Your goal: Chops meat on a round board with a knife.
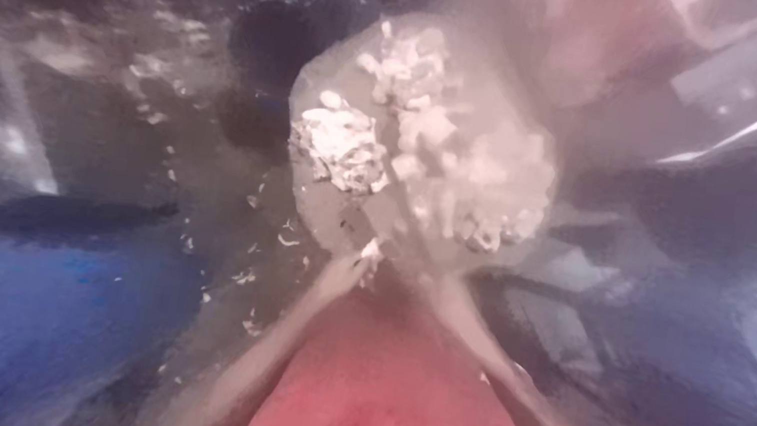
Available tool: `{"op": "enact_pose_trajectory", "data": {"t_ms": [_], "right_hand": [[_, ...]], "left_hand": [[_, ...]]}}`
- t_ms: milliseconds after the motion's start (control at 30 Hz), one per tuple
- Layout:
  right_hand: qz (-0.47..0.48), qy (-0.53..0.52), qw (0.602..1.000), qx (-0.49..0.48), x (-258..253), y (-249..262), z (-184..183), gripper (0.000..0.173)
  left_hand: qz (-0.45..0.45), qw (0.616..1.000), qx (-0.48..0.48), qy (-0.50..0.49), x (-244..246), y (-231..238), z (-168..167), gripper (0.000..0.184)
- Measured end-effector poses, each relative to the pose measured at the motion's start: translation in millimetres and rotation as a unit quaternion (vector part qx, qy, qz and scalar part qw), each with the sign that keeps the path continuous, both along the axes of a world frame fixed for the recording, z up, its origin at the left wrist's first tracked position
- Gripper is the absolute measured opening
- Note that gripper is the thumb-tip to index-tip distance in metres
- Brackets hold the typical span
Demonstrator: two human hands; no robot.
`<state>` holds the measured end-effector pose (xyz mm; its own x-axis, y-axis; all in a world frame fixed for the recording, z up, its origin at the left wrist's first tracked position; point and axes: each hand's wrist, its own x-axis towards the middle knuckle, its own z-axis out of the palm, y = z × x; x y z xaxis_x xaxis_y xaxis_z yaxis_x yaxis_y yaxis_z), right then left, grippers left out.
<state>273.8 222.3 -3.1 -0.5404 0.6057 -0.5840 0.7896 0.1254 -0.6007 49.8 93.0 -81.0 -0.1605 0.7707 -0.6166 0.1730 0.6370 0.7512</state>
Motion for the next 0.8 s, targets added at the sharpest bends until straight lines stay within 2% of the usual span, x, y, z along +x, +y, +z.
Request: {"op": "enact_pose_trajectory", "data": {"t_ms": [67, 133, 167, 200, 267, 333, 400, 500, 533, 633, 700, 800], "right_hand": [[-0.019, 0.097, 0.995, -0.008, -7.5, -7.9, 35.1, 0.044], [-0.029, 0.171, 0.984, -0.029, -12.7, -19.5, 50.7, 0.040], [-0.023, 0.162, 0.986, -0.041, -10.4, -26.7, 44.7, 0.039], [-0.007, 0.112, 0.992, -0.053, -5.4, -31.7, 28.3, 0.040], [0.053, -0.019, 0.996, -0.070, 8.6, -30.6, -27.6, 0.049], [0.088, -0.074, 0.991, -0.073, 26.3, -25.9, -68.9, 0.059], [0.100, -0.098, 0.989, -0.041, 36.0, -26.7, -58.5, 0.060], [0.140, -0.105, 0.981, -0.089, 47.1, -18.2, -15.8, 0.058], [0.168, -0.083, 0.974, -0.126, 53.1, -11.5, -14.7, 0.057], [0.224, -0.025, 0.958, -0.179, 73.0, 7.0, -46.5, 0.054], [0.184, -0.008, 0.967, -0.176, 84.4, 17.5, -57.6, 0.053], [0.015, -0.011, 0.991, -0.130, 100.5, 14.4, -61.0, 0.048]], "left_hand": [[-0.115, 0.989, -0.083, 0.032, -2.7, -6.6, -16.6, 0.042], [-0.142, 0.985, -0.095, 0.019, -8.5, -21.4, -25.2, 0.041], [-0.138, 0.988, -0.073, 0.003, -10.5, -32.4, -26.9, 0.040], [-0.128, 0.989, -0.071, -0.009, -13.5, -40.7, -23.0, 0.039], [-0.083, 0.992, -0.096, 0.010, -28.2, -47.0, -5.6, 0.038], [0.007, 0.997, -0.065, 0.044, -51.1, -48.9, -2.7, 0.034], [0.094, 0.991, -0.017, 0.091, -73.7, -40.2, 8.8, 0.031], [0.122, 0.978, 0.033, 0.165, -96.0, 8.1, 34.2, 0.032], [0.102, 0.978, 0.047, 0.178, -96.7, 32.0, 40.1, 0.034], [-0.004, 0.974, 0.047, 0.223, -75.4, 106.3, 50.4, 0.034], [-0.066, 0.948, 0.001, 0.311, -57.1, 142.5, 42.6, 0.038], [-0.088, 0.901, -0.057, 0.421, -40.8, 177.5, -2.3, 0.042]]}}
